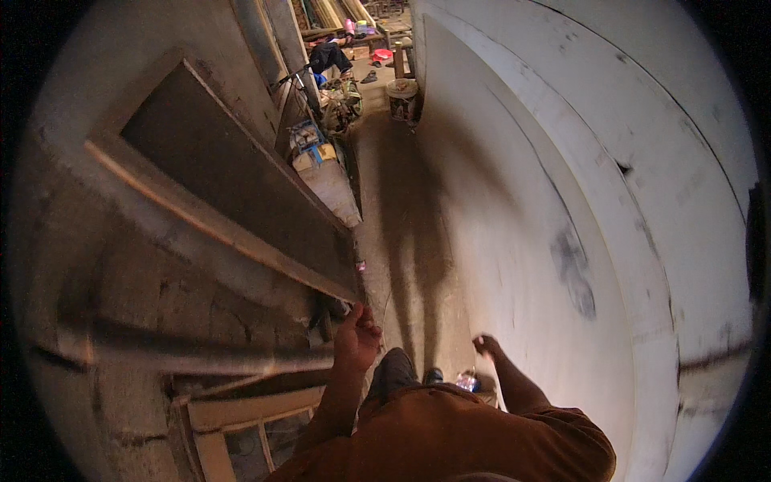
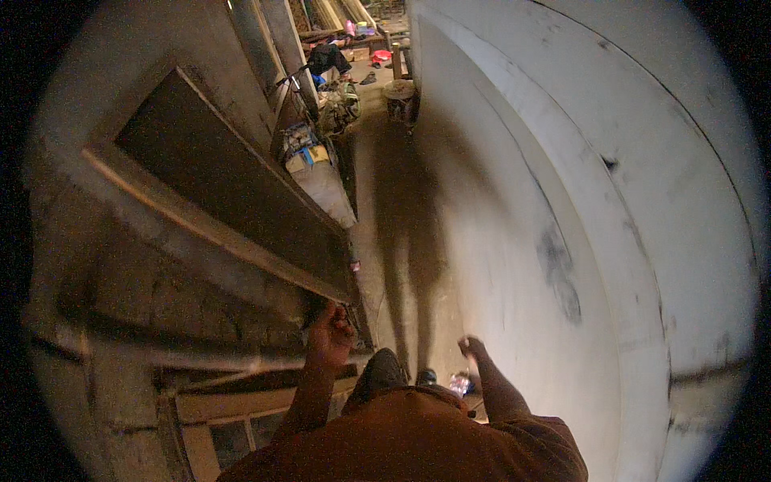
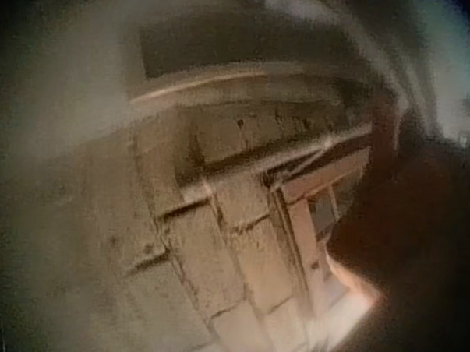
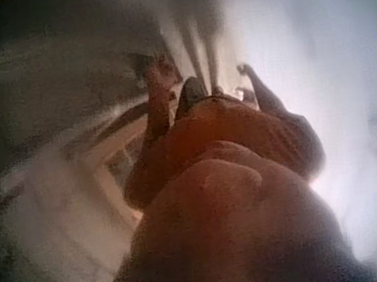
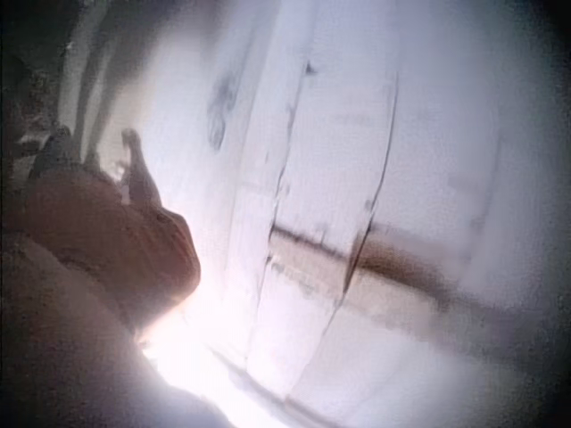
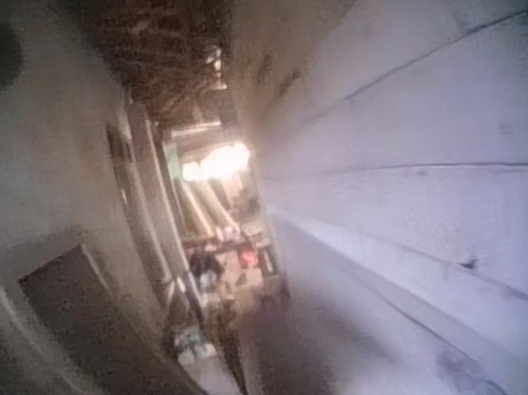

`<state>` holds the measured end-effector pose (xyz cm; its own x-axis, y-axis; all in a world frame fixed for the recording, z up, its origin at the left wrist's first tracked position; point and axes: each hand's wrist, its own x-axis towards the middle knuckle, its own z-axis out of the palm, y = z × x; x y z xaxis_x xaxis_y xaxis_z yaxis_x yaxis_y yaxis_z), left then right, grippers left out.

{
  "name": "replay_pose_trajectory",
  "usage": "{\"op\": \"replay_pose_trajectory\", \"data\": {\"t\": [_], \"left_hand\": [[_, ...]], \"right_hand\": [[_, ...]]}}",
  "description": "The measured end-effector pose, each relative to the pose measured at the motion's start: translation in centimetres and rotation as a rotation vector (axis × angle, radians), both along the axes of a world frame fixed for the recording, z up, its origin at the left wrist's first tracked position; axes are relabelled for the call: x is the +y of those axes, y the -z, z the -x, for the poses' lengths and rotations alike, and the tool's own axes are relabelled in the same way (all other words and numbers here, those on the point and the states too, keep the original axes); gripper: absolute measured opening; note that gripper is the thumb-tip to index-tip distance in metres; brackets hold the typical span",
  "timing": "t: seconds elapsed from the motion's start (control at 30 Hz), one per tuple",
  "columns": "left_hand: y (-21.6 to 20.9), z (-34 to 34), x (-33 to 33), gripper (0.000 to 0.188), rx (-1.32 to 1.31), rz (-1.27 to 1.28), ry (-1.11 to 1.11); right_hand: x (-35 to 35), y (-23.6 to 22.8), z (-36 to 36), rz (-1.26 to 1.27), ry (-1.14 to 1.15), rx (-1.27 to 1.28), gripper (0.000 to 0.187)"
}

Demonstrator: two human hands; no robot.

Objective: The person cuts yellow ties from a stack of bamboo poles using a machete, then gathers the cut ties and other debris from the floor into a bundle. The person walks through a workshop and an outdoor area, carrying the debris and discarding it.

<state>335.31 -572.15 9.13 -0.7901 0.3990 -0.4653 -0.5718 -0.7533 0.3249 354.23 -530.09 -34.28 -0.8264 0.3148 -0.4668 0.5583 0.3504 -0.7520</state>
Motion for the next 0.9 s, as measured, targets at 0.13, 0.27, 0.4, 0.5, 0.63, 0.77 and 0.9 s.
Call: {"op": "replay_pose_trajectory", "data": {"t": [0.13,0.27,0.4,0.5,0.63,0.77,0.9], "left_hand": [[3.9,14.0,1.0,0.008,-0.051,0.062,-0.148],[6.7,28.4,3.4,0.009,-0.127,0.018,-0.128],[7.7,45.6,7.9,0.010,-0.074,-0.009,-0.084],[-0.6,57.6,12.9,0.014,-0.047,0.043,-0.084],[-3.3,72.6,16.6,0.015,0.086,0.117,-0.079],[-0.7,87.0,22.5,0.014,0.023,0.164,-0.063],[2.3,100.2,26.8,0.013,-0.110,0.133,-0.106]], "right_hand": [[1.1,-11.0,29.0,-0.194,-0.063,0.296,0.031],[5.7,-11.9,45.3,-0.483,-0.020,0.319,0.032],[8.5,-6.6,50.4,-0.114,-0.014,-0.095,0.031],[11.4,1.3,50.9,-0.561,-0.504,-0.245,0.033],[9.2,-3.9,57.7,0.040,-0.118,-0.516,0.033],[14.3,-3.1,69.4,0.059,-0.104,-0.555,0.034],[23.2,-2.4,88.7,-0.069,-0.226,-0.513,0.037]]}}
